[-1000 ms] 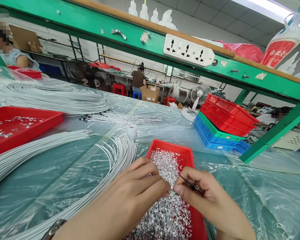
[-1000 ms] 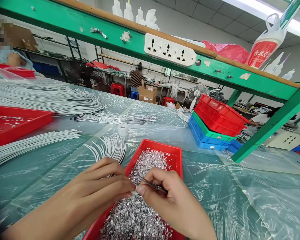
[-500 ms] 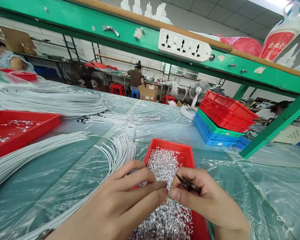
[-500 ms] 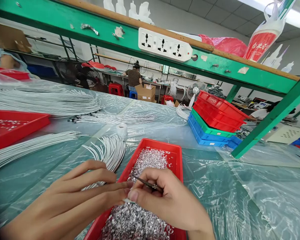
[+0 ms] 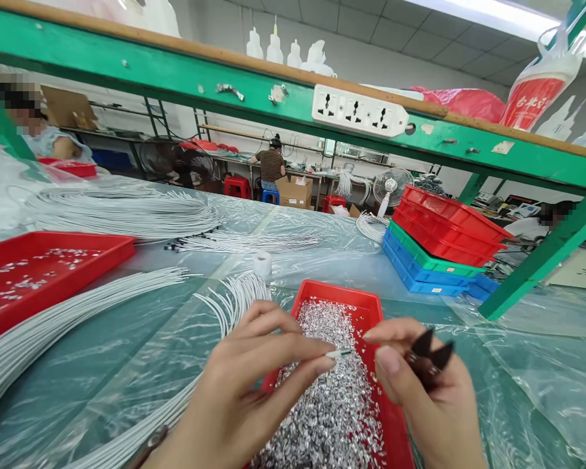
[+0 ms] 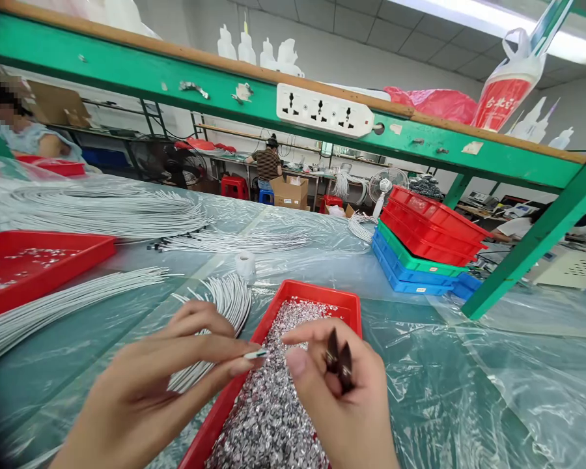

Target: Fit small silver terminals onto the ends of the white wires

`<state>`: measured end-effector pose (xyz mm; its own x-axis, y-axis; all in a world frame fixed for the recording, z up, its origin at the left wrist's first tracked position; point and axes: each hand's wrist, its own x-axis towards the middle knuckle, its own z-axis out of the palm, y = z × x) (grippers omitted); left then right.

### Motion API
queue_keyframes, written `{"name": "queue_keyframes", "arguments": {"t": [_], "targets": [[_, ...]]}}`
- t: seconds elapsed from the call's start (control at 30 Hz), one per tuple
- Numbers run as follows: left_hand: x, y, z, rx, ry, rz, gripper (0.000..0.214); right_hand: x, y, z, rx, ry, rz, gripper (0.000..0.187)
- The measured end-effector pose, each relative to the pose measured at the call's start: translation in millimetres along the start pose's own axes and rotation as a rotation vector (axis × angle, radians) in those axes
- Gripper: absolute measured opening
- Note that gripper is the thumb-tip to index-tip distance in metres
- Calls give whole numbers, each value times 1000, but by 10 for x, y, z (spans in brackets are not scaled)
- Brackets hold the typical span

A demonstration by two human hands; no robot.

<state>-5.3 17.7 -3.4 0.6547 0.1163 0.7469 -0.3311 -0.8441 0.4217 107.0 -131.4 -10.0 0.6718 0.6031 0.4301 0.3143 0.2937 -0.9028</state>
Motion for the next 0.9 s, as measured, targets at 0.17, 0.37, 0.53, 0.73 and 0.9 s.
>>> {"name": "queue_keyframes", "arguments": {"t": [0.17, 0.37, 0.53, 0.73, 0.9], "targets": [[26, 49, 99, -316, -14, -337, 21, -87, -8, 45, -349, 166, -386, 28], [24, 156, 65, -452, -36, -561, 24, -35, 58, 28, -541, 106, -526, 21], [39, 156, 62, -484, -106, -573, 26, 10, 53, 21, -576, 60, -582, 20], [7, 78, 61, -426, -120, -388, 23, -11, 5, 61, -614, 54, -565, 24], [-28, 97, 85, -357, -68, -339, 20, -33, -9, 62, -614, 59, -546, 24]]}}
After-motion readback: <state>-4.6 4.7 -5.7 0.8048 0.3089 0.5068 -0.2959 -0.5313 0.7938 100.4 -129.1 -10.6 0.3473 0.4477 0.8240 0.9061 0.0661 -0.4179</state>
